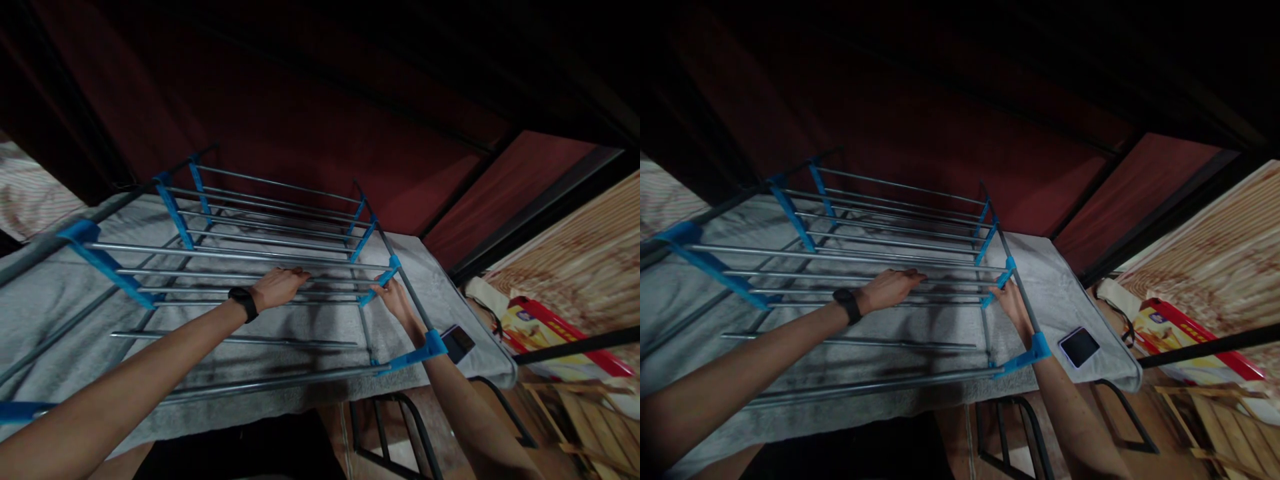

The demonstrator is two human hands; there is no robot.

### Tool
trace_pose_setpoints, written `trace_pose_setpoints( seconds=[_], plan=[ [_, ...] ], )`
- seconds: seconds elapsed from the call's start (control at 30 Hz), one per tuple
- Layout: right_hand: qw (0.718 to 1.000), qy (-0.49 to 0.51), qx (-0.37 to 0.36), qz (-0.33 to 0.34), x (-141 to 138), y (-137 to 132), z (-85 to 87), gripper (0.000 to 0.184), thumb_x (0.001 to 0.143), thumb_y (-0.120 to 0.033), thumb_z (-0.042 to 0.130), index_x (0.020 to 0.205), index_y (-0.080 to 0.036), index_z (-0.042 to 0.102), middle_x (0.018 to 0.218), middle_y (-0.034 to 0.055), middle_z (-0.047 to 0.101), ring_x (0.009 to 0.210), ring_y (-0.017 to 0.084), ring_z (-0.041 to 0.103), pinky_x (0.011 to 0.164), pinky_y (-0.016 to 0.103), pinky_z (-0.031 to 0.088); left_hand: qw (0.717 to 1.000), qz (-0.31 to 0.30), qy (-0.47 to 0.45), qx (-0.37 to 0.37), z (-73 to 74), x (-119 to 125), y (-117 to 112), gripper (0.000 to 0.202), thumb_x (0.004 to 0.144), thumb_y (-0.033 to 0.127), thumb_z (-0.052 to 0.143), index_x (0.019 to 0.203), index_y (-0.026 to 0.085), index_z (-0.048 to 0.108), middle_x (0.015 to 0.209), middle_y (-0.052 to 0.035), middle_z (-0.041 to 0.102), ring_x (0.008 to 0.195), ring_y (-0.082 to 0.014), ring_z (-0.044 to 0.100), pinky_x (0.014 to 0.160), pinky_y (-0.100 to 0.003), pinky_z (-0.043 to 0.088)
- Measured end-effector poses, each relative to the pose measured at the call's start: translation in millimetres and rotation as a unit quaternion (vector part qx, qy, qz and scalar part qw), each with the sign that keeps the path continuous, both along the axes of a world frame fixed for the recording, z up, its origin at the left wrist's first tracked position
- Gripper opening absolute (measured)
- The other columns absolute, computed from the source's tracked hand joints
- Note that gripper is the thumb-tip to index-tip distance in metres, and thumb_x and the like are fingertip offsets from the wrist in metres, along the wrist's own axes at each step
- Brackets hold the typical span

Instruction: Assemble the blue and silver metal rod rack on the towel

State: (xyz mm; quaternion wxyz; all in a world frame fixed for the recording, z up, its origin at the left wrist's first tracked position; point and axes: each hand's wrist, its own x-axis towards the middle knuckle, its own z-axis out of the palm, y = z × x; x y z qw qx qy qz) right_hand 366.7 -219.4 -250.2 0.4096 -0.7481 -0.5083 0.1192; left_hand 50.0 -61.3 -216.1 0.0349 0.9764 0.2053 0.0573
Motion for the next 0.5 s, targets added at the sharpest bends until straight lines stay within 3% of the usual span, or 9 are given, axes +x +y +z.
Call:
trace_pose_setpoints(
  seconds=[0.13, 0.27, 0.37, 0.5],
  plan=[
    [1.000, -0.007, 0.001, 0.006, 2.5, -0.5, -3.0, 0.023, 0.077, -0.046, 0.062, 0.084, -0.025, 0.058, 0.084, 0.0047, 0.067, 0.085, 0.027, 0.062, 0.080, 0.044, 0.050, 1.000, -0.004, -0.011, 0.010, 2.3, -1.7, -6.3, 0.044, 0.093, 0.008, 0.040, 0.132, 0.020, 0.056, 0.120, -0.0098, 0.065, 0.097, -0.0234, 0.067, 0.080, -0.033, 0.049],
    [1.000, -0.018, -0.001, -0.002, 6.7, 0.0, -10.2, 0.029, 0.078, -0.049, 0.059, 0.090, -0.023, 0.058, 0.092, 0.0071, 0.067, 0.085, 0.027, 0.063, 0.080, 0.041, 0.049, 0.998, 0.003, -0.033, 0.056, 2.0, -16.0, -8.9, 0.040, 0.099, 0.032, 0.046, 0.137, 0.019, 0.051, 0.119, -0.0117, 0.065, 0.107, -0.0269, 0.063, 0.095, -0.040, 0.045],
    [1.000, -0.024, -0.017, -0.006, 10.3, -1.3, -16.6, 0.034, 0.079, -0.053, 0.057, 0.091, -0.021, 0.059, 0.090, 0.0071, 0.067, 0.083, 0.026, 0.063, 0.076, 0.039, 0.049, 0.994, 0.043, -0.026, 0.097, -0.8, -35.7, -3.2, 0.036, 0.100, 0.035, 0.045, 0.130, 0.017, 0.055, 0.113, -0.0117, 0.066, 0.100, -0.0278, 0.065, 0.089, -0.041, 0.046],
    [0.999, -0.031, -0.039, 0.003, 13.5, -3.2, -19.8, 0.035, 0.080, -0.055, 0.056, 0.080, -0.020, 0.059, 0.078, 0.0065, 0.067, 0.073, 0.024, 0.062, 0.069, 0.037, 0.048, 0.991, 0.077, -0.002, 0.108, -2.2, -56.6, 4.1, 0.028, 0.101, 0.031, 0.041, 0.109, 0.014, 0.061, 0.101, -0.0114, 0.067, 0.089, -0.0266, 0.066, 0.078, -0.038, 0.048]
  ],
)
